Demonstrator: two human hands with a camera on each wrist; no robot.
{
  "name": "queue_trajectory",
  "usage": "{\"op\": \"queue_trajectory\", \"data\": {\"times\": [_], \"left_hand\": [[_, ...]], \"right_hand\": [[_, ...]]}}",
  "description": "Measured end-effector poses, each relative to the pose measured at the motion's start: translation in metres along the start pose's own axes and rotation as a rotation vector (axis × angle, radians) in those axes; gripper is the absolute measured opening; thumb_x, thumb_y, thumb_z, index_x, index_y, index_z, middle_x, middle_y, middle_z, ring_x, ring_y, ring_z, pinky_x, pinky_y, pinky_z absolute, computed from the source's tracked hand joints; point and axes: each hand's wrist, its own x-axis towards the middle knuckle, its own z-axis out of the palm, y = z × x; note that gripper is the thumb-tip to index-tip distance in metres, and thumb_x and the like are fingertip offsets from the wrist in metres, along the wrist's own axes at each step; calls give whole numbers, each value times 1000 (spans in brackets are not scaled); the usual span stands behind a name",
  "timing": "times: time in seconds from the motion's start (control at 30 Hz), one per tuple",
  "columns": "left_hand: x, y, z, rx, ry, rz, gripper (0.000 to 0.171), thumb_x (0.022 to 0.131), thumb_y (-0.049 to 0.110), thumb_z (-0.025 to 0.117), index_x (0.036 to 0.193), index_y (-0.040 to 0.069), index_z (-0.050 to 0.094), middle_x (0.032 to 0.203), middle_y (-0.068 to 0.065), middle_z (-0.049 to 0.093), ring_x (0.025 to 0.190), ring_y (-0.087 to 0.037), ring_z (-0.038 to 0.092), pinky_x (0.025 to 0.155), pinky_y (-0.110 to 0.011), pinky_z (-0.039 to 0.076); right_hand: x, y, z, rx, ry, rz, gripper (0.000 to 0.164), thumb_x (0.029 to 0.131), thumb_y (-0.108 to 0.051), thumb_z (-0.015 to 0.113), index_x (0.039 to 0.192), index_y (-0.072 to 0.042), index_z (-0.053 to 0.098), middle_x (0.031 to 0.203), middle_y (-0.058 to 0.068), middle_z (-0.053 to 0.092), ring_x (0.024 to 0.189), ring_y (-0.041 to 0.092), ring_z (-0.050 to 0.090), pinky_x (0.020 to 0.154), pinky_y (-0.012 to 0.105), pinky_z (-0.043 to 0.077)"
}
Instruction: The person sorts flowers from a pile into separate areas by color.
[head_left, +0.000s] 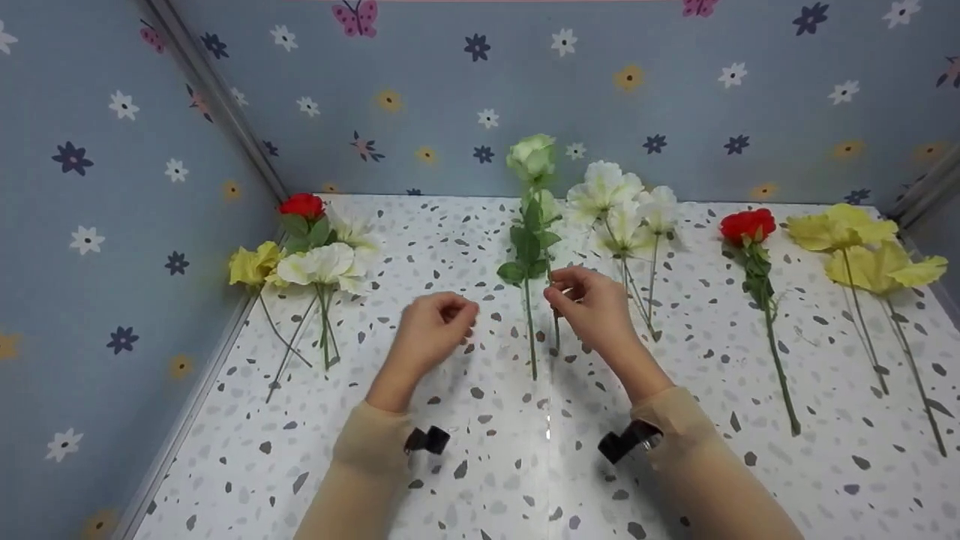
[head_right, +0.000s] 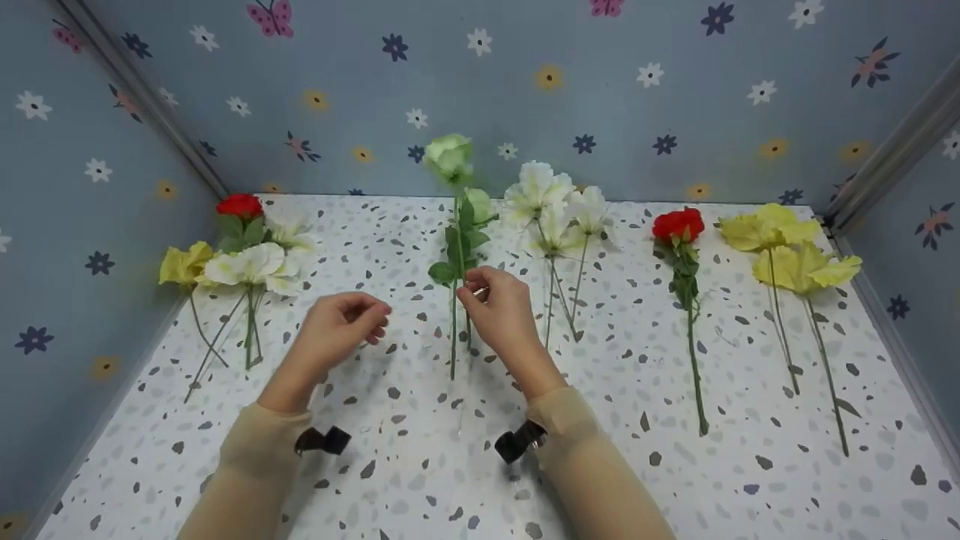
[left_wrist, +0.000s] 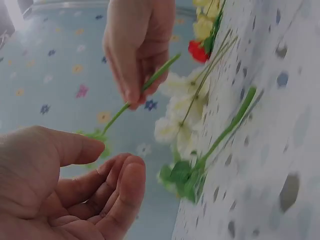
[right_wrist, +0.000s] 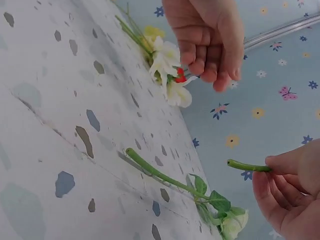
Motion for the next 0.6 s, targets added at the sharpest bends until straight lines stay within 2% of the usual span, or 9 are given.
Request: {"op": "queue_trajectory", "data": {"times": [0.17, 0.3, 0.4, 0.5, 0.6], "left_hand": [[3, -24, -57, 94, 211, -85, 23, 98, 25, 64, 101, 5, 74, 85, -9, 72, 70, -20, 70, 63, -30, 58], [1, -47, -93, 200, 360, -164, 27, 99, 30, 62, 103, 7, 75, 85, -8, 72, 70, -19, 68, 61, -30, 54], [-3, -63, -115, 270, 474, -217, 28, 99, 30, 59, 104, 7, 74, 89, -9, 71, 76, -23, 66, 67, -35, 51], [-9, -76, -133, 307, 576, -272, 30, 100, 27, 55, 109, 4, 72, 100, -15, 71, 89, -31, 65, 79, -43, 51], [-15, -88, -148, 330, 640, -344, 34, 101, 25, 52, 118, 0, 67, 111, -20, 69, 103, -38, 63, 92, -51, 48]], "right_hand": [[16, 2, 17, -161, -82, -28, 21, 95, -14, 71, 114, -4, 72, 95, 8, 73, 83, 21, 70, 68, 36, 58], [24, 6, 28, -248, -108, -47, 19, 95, -9, 69, 111, 1, 73, 95, 13, 73, 84, 25, 70, 70, 37, 59], [26, 9, 33, -288, -95, -51, 16, 94, -6, 68, 107, 3, 73, 94, 15, 73, 84, 26, 70, 70, 37, 58], [27, 12, 37, -310, -75, -41, 15, 94, -5, 68, 105, 3, 73, 93, 16, 71, 84, 27, 68, 71, 37, 58], [26, 15, 38, -323, -56, -39, 14, 93, -4, 67, 103, 4, 72, 93, 17, 70, 85, 29, 67, 73, 38, 57]]}}
